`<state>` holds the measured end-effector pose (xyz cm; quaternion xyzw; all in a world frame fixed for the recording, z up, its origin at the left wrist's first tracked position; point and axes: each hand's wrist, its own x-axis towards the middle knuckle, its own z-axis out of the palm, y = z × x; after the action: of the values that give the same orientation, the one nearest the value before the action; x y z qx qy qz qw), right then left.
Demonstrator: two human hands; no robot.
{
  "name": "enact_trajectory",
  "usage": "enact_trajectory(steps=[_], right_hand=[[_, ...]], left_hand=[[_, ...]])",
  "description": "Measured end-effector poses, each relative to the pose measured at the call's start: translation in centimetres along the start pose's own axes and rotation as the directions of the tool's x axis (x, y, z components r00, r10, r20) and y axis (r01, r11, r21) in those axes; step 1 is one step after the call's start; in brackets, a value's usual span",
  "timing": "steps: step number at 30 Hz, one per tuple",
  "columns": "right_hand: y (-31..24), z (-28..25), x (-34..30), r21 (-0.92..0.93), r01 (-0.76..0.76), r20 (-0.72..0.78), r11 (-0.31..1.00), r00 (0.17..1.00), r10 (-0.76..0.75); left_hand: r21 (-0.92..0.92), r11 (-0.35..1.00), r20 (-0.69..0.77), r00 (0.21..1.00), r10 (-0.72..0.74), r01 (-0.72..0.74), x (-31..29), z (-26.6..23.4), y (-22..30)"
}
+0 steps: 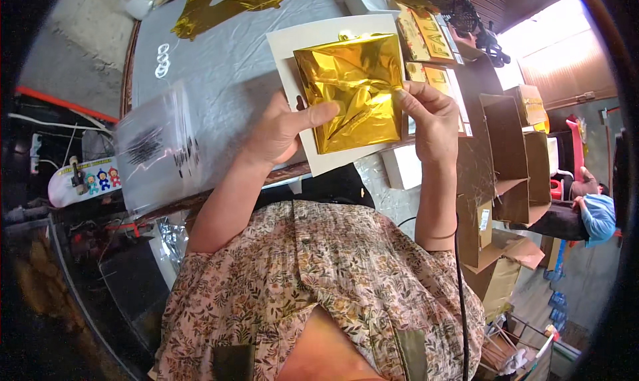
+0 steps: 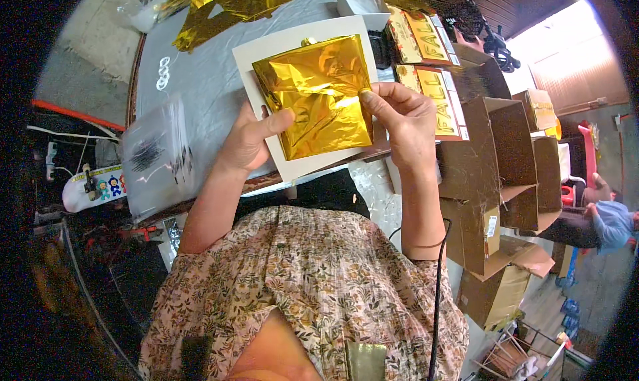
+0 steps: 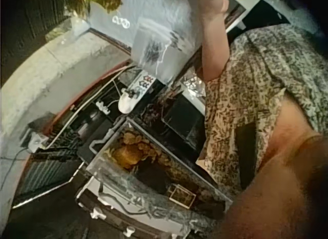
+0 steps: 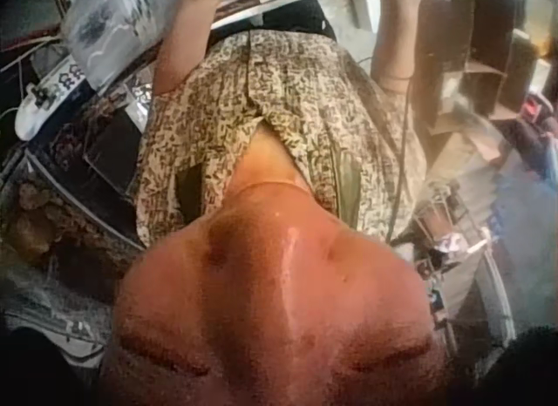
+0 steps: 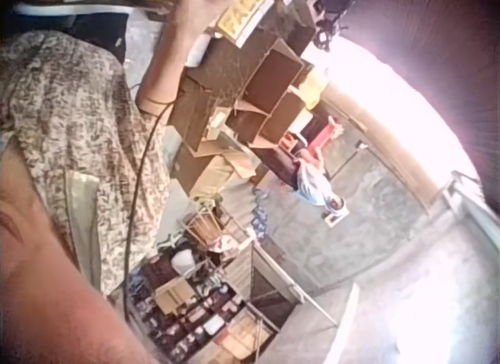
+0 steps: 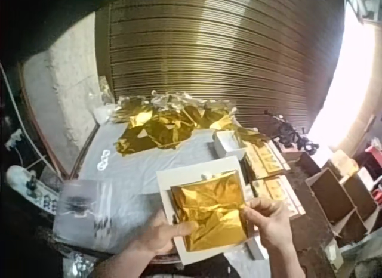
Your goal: Folding gold metallic sheets and placing them into clear plastic sleeves on an assembly line.
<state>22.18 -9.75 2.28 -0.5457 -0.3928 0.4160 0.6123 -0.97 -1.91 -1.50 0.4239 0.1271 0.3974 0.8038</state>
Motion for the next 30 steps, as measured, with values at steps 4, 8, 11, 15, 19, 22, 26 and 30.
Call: enact_trajectory(steps=[4,8,11,15,19,22,26,30], right_hand=[[-0.1,0.9,-0.3,-0.113,-0.039,-0.015,0.993,0.999,0.038],[0.5,1.5,-0.2,-0.181,0.009,0.025,0.983,1.000,-0.004],[-0.2,2.6,-0.8,-0.297,0.026,0.037,0.955,0.999,-0.016],[0.4,2.5,-0.3,-0.658,0.532,0.237,0.533,0.818,-0.523],[0.7,3.4,0.4,-0.489,0.276,0.023,0.827,0.952,-0.304],[0.9,2.5,1.1,-0.302,0.025,0.097,0.953,0.995,0.004],[2.6,2.7,1.8,-0.199,-0.092,0.153,0.976,0.981,0.124],[3.2,3.7,2.6,-0.226,-0.122,0.151,0.966,0.976,0.159]], left_hand=[[0.019,0.999,-0.077,0.997,-0.024,0.026,-0.1,-0.6,-0.1],[0.042,0.998,-0.109,0.993,-0.040,0.045,-0.3,-1.0,0.0],[0.087,0.994,-0.147,0.988,-0.048,0.061,-0.7,-2.6,-0.3],[0.043,0.995,-0.160,0.984,-0.084,0.092,-0.9,-3.7,-0.1],[-0.023,0.992,-0.151,0.981,-0.123,0.121,-1.5,-3.7,0.3],[0.018,0.988,-0.154,0.977,-0.146,0.151,-2.2,-3.7,0.7],[0.035,0.984,-0.165,0.972,-0.168,0.176,-2.1,-5.3,0.7],[0.148,0.960,-0.251,0.948,-0.197,0.239,-2.3,-5.9,1.2]])
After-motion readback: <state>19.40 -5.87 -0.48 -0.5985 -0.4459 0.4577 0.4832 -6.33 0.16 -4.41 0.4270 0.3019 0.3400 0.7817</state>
